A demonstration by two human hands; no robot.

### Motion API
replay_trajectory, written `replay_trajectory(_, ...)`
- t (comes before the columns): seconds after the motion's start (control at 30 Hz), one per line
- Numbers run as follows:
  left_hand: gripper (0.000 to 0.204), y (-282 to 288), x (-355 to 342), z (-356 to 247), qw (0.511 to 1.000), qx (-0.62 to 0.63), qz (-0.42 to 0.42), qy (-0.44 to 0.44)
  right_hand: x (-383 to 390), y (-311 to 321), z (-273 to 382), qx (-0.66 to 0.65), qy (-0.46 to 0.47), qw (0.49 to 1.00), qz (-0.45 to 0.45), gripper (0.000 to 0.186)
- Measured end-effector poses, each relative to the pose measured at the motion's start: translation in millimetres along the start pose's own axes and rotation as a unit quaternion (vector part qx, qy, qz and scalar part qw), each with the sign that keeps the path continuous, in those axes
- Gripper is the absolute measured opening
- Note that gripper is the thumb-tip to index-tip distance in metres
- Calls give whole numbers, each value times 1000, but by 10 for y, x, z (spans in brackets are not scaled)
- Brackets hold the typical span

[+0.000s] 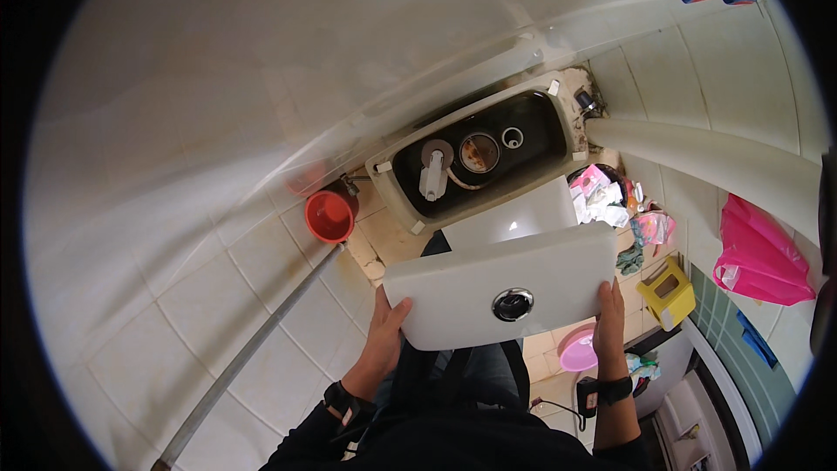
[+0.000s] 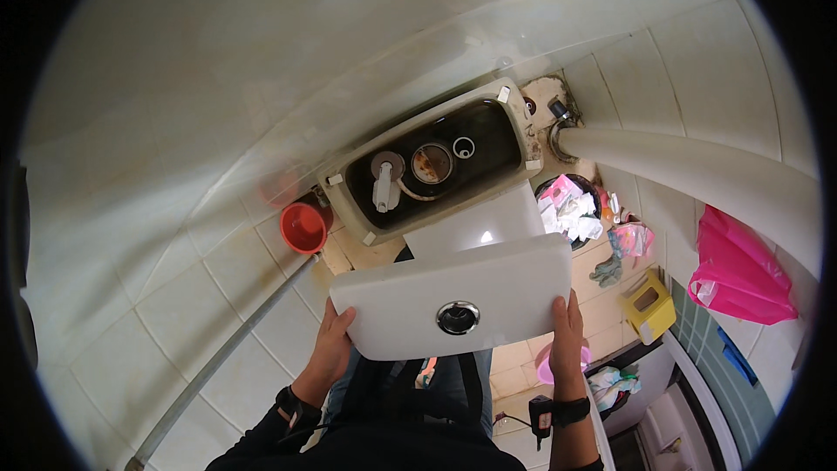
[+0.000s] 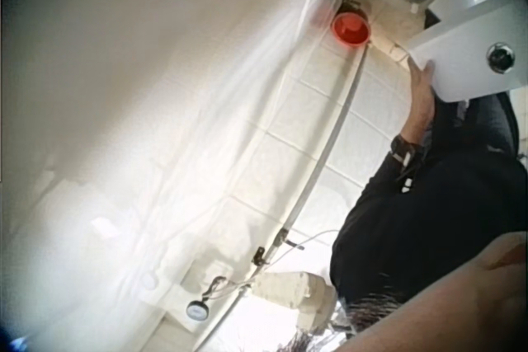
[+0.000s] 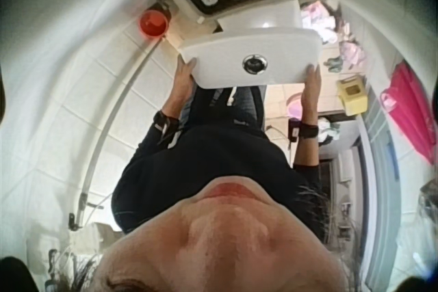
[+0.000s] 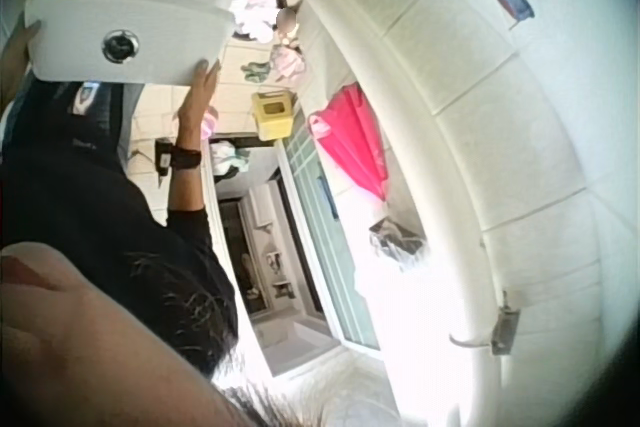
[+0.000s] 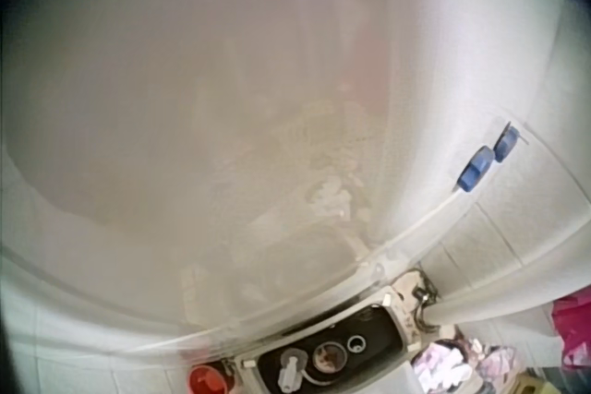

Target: The person removes the toilet tank lid, inspects the internal components, and repeatedly lifts and reseats the tank. They manipulate the flush valve and handle mechanism inside the tank, then replace the lid and test the flush.

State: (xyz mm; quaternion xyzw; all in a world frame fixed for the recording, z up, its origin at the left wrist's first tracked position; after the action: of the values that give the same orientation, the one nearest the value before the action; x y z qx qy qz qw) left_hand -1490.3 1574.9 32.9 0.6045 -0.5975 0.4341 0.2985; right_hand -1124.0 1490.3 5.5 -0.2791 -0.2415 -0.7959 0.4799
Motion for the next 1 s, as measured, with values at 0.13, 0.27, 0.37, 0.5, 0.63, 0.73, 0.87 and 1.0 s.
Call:
replay_trajectory(0.13,73,-23,-24,-103,999,-1,5,-41,-82,-61,167,45,25,999,0,49)
replay_trajectory(0.27,73,-32,-57,-297,996,-35,-3,-77,-248,-163,368,73,71,995,2,51)
replay_trajectory(0.37,73,-44,-93,-442,993,-56,-2,-101,-392,-240,537,82,97,992,-1,53)
replay_trajectory(0.5,74,-48,-201,-581,989,-70,2,-128,-594,-347,720,65,135,989,0,56)
replay_trajectory(0.63,76,-34,-254,-625,987,-88,-10,-136,-711,-371,830,69,138,988,-8,57)
replay_trajectory(0.73,82,-30,-270,-667,986,-82,16,-142,-750,-378,861,54,136,989,-7,59)
replay_trajectory(0.87,82,-54,-338,-759,979,-102,26,-172,-816,-403,888,36,141,989,-2,59)
replay_trajectory(1.0,79,-84,-475,-854,976,-115,1,-184,-980,-478,943,29,134,991,-2,59)
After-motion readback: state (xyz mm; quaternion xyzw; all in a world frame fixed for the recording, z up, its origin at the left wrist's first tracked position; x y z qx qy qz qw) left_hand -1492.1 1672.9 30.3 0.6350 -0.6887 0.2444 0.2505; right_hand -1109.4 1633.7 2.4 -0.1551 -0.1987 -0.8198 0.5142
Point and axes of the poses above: each hand's wrist, its own x-axis away from the middle knuckle, its own y-axis out of the back of the hand, z = x × y, the point moved 1 cm from there along -x, towards the middle knuckle, and after that the axes turned 2 degrees about y, right-handed, at the moved point
